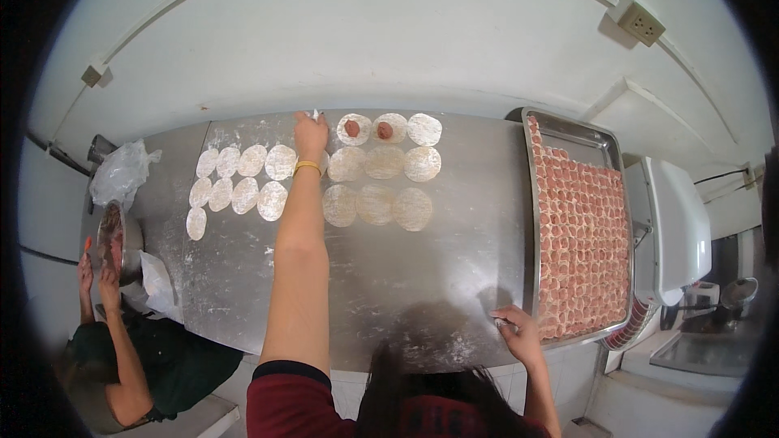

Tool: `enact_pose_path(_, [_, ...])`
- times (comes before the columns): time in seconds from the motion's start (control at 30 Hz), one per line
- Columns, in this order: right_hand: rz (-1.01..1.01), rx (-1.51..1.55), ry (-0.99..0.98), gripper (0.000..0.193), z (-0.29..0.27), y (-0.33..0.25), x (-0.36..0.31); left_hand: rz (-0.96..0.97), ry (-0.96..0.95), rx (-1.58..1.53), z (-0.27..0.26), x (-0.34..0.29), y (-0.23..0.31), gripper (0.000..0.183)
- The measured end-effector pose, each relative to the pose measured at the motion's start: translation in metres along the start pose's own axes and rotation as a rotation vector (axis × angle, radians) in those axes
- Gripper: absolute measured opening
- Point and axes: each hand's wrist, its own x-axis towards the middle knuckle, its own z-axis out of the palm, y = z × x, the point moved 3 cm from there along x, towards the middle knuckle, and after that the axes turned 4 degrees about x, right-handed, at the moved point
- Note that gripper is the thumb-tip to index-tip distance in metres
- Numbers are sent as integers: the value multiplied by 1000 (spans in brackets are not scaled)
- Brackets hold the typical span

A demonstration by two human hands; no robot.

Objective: The person places small portions of meat filling onto circular dough wrappers on a stainless steel table, folds them into dumplings, and arranges them on a metal tray. Another person assists by preparing additional wrappers nearby.

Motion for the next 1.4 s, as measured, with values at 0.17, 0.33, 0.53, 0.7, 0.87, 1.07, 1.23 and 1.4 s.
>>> enact_pose_path(0.17, [10,2,1,26,-1,-9,3,218,2,197,-3,-8,6,43])
enact_pose_path(0.33, [-22,-16,27,27,-4,-14,7,97,-96,157,14,8,-5,36])
enact_pose_path(0.53, [12,50,-5,27,-3,-7,6,-324,-277,-749,0,12,-28,32])
enact_pose_path(0.7, [146,300,17,23,20,-2,35,-273,-667,-1277,-34,-95,16,30])
enact_pose_path(0.87, [349,1061,49,33,64,-3,83,-413,-1108,-1408,-40,-274,68,41])
enact_pose_path(1.07, [466,1034,178,23,75,29,60,-579,-1117,-1346,-43,-398,75,35])
enact_pose_path(1.23, [415,739,277,18,79,66,29,-39,-881,-581,-36,-430,55,32])
enact_pose_path(1.4, [313,901,223,24,81,75,18,76,-815,-414,-33,-434,41,33])
